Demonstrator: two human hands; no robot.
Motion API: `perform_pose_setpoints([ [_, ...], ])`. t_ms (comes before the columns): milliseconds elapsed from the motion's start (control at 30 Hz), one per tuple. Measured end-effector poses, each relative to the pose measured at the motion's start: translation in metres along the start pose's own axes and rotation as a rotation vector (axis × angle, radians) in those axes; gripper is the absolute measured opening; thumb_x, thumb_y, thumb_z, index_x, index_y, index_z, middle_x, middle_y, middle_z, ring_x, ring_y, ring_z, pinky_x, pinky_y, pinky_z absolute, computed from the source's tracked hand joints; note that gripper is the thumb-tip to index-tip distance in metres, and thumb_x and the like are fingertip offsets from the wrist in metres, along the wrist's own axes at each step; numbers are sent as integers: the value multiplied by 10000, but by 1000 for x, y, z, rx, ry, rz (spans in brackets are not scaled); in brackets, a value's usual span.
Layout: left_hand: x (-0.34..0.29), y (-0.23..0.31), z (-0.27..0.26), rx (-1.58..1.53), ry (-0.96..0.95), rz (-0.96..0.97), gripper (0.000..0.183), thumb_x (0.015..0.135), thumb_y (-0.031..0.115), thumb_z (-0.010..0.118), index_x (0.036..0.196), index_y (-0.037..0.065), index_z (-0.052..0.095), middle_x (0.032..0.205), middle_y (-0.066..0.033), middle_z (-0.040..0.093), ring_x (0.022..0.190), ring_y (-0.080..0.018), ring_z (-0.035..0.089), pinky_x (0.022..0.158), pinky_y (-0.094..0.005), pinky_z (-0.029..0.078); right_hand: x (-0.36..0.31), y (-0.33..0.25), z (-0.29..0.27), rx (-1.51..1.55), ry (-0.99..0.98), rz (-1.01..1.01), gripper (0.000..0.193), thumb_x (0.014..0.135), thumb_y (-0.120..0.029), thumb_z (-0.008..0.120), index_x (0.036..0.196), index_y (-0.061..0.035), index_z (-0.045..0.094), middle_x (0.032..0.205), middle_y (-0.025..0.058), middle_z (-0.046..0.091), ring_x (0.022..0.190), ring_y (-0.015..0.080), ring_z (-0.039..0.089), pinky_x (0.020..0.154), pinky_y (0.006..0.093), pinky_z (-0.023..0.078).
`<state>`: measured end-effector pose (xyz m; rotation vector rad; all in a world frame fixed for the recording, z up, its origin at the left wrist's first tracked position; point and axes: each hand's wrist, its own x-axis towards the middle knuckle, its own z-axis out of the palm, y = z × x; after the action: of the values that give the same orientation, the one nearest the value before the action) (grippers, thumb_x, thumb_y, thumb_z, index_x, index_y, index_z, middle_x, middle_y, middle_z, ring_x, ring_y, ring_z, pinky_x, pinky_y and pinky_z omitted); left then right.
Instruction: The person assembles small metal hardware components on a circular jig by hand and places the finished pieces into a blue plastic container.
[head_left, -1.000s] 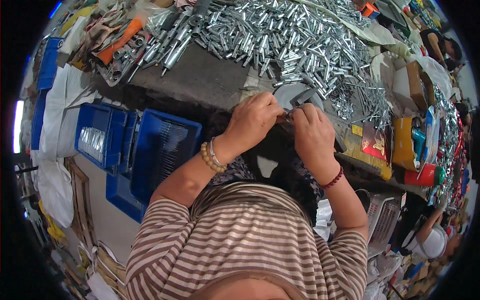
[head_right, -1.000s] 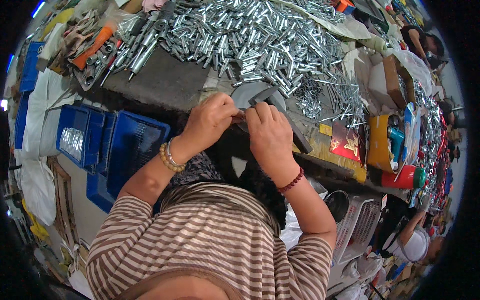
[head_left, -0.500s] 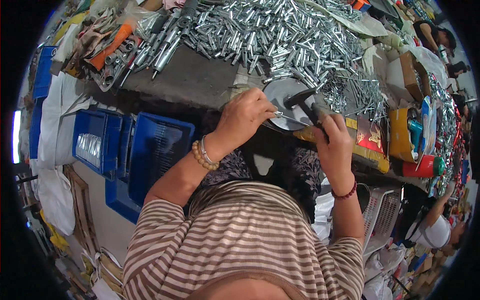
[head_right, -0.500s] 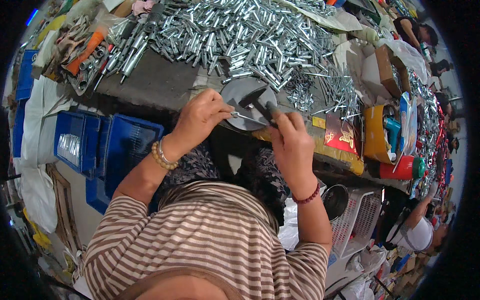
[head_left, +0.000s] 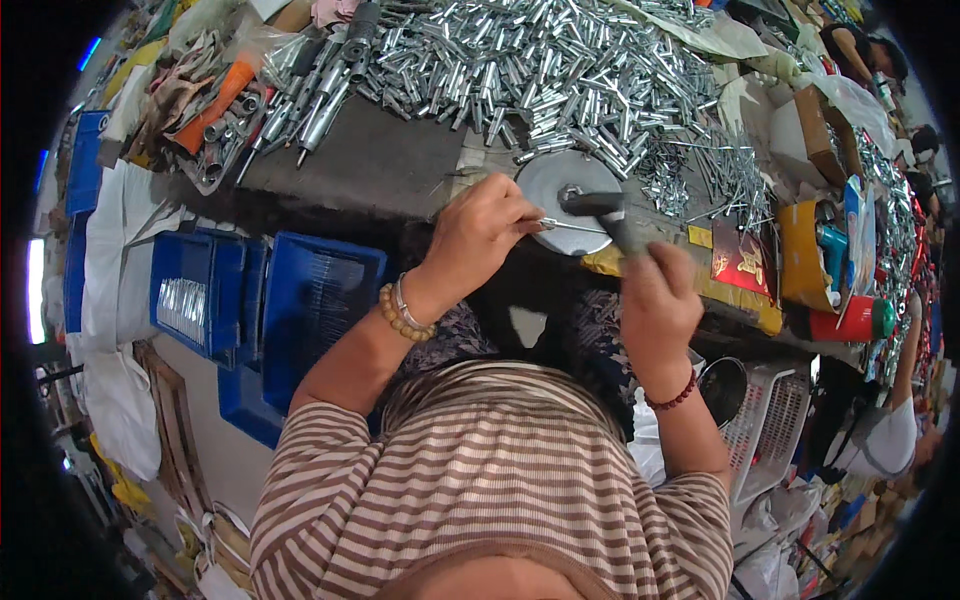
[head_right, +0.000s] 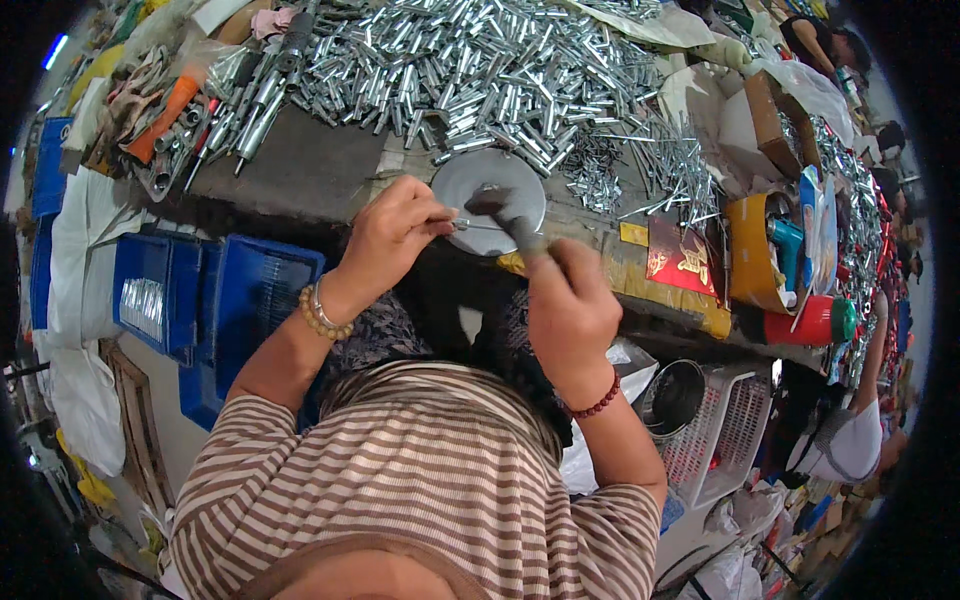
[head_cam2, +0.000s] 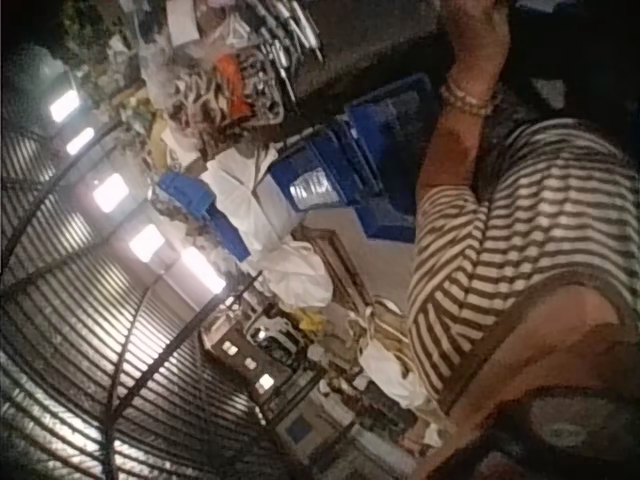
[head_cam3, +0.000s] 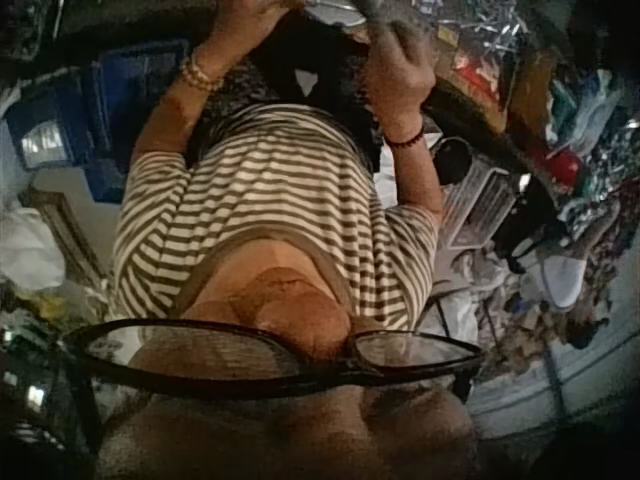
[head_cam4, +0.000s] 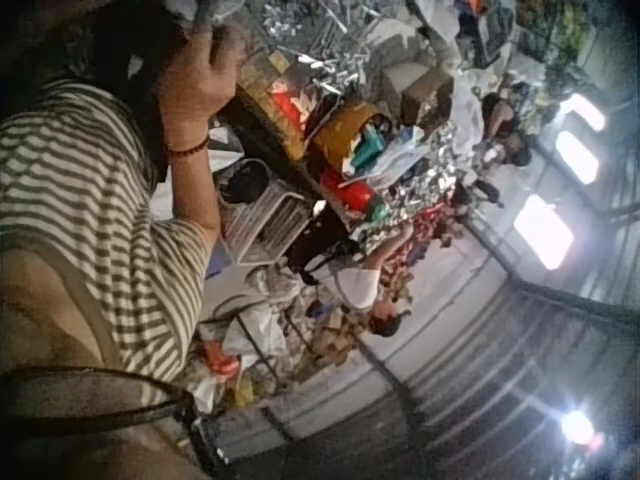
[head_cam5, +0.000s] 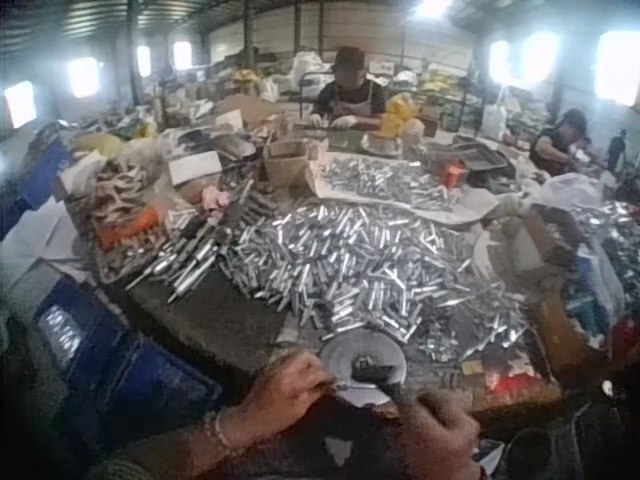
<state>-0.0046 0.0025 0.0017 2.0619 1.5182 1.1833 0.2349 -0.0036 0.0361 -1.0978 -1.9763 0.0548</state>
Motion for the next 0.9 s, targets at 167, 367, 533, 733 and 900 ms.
perform_pose_setpoints([
  [167, 0, -3, -1, 7, 6, 4, 117, 875, 72, 766, 990, 50, 771, 933, -82, 630, 794, -250, 651, 705, -358, 515, 4, 14, 1, -109, -247, -38, 243, 860, 33, 706, 1084, -60, 729, 1045, 110, 666, 803, 320, 698, 667, 404, 557],
  [367, -3, -2, 0, -31, -7, -45, 133, 866, 40, 768, 999, 49, 775, 929, -75, 626, 800, -232, 657, 712, -341, 521, 15, 2, -9, 125, -25, 47, 358, 876, 44, 684, 1209, -78, 735, 1015, 123, 669, 828, 283, 688, 684, 354, 554],
  [533, 0, -4, -1, -29, -11, -3, 171, 845, -13, 764, 1005, 45, 776, 926, -68, 628, 806, -217, 664, 720, -336, 530, -5, 4, 2, -91, -256, -137, 374, 814, 12, 704, 1159, -123, 755, 984, 74, 668, 779, 265, 683, 672, 360, 559],
  [733, -1, -9, -5, -65, -44, 1, 155, 849, 18, 774, 1002, 41, 779, 905, -68, 607, 790, -203, 641, 714, -327, 515, 17, 4, 3, 151, -319, 152, 212, 896, 22, 669, 1098, -23, 711, 979, 132, 653, 791, 327, 657, 680, 395, 529],
  [900, -2, -8, -5, -111, -47, -48, 131, 873, 60, 778, 1003, 51, 786, 895, -59, 587, 775, -190, 624, 703, -321, 503, 29, 28, 12, -175, -299, -53, 256, 831, -79, 751, 1084, -76, 710, 1034, 109, 643, 996, 350, 623, 810, 459, 506],
])
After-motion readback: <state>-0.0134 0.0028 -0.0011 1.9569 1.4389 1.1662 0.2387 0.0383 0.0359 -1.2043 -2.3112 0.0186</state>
